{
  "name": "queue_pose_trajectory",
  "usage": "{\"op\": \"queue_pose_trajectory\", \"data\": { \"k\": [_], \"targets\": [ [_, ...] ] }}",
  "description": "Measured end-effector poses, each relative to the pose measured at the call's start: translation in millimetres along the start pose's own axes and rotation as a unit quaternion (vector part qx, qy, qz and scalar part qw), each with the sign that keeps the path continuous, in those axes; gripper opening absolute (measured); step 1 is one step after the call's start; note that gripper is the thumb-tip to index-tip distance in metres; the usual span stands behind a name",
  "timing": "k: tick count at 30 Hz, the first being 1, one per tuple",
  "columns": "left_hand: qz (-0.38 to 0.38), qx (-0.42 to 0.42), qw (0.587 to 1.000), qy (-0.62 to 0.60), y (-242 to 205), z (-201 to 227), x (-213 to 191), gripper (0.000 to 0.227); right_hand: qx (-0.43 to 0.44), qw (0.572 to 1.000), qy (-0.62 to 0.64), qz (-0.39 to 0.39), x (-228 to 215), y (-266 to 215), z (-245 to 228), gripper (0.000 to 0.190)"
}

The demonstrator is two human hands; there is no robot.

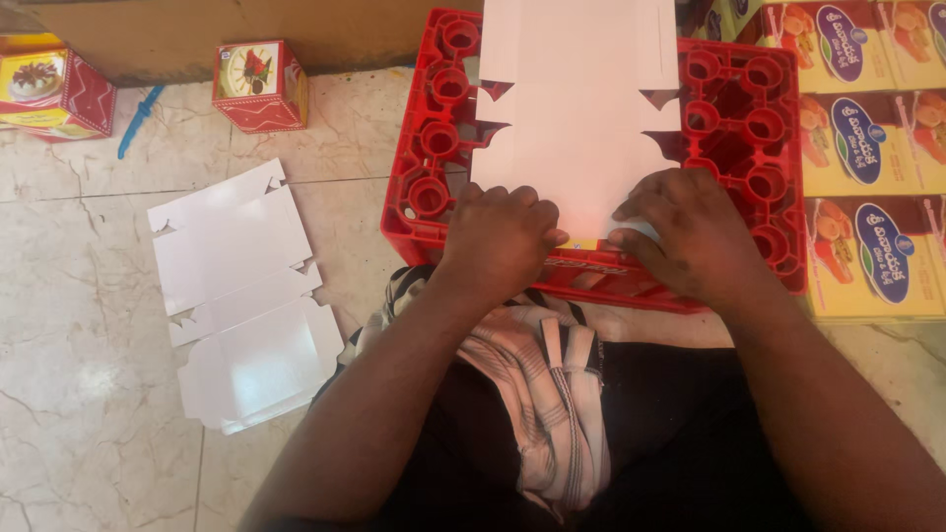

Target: The person assembles cardboard boxes by folding the flaps together and tucking them in by hand while sitting on the floor.

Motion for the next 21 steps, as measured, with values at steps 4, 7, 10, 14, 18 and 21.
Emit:
{"op": "queue_pose_trajectory", "data": {
  "k": [4,7,10,14,18,21],
  "targets": [
    [0.021,-0.012,1.0,-0.006,-1.1,1.2,-0.3,0.019,0.031,0.999,-0.036,0.016,-0.3,1.9,-12.1,0.023],
    [0.042,-0.008,0.999,0.005,-4.7,4.8,1.2,0.017,0.018,0.995,-0.098,0.013,7.9,-1.2,-33.0,0.015],
    [0.053,-0.007,0.998,0.018,-11.7,5.0,8.0,0.017,0.0,0.996,-0.086,0.0,25.6,-2.0,-54.3,0.025],
    [0.092,-0.011,0.995,0.025,-17.2,3.3,19.7,0.029,-0.017,0.999,-0.037,-0.015,34.0,-9.5,-71.4,0.059],
    [0.072,-0.006,0.996,0.057,-16.9,1.9,26.2,0.045,-0.01,0.995,-0.055,-0.083,43.1,-9.5,-67.5,0.092],
    [0.05,0.023,0.996,0.066,-20.8,5.4,24.3,0.056,0.001,0.988,-0.092,-0.122,48.6,-8.4,-56.7,0.095]
  ]
}}
Point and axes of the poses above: each hand's wrist, its own y-axis towards the middle knuckle, its own x-axis out of the palm, z = x × y, the point moved 7 cm from there along y, towards the middle knuckle, and after that the axes turned 5 degrees about y, right-handed, at the moved point
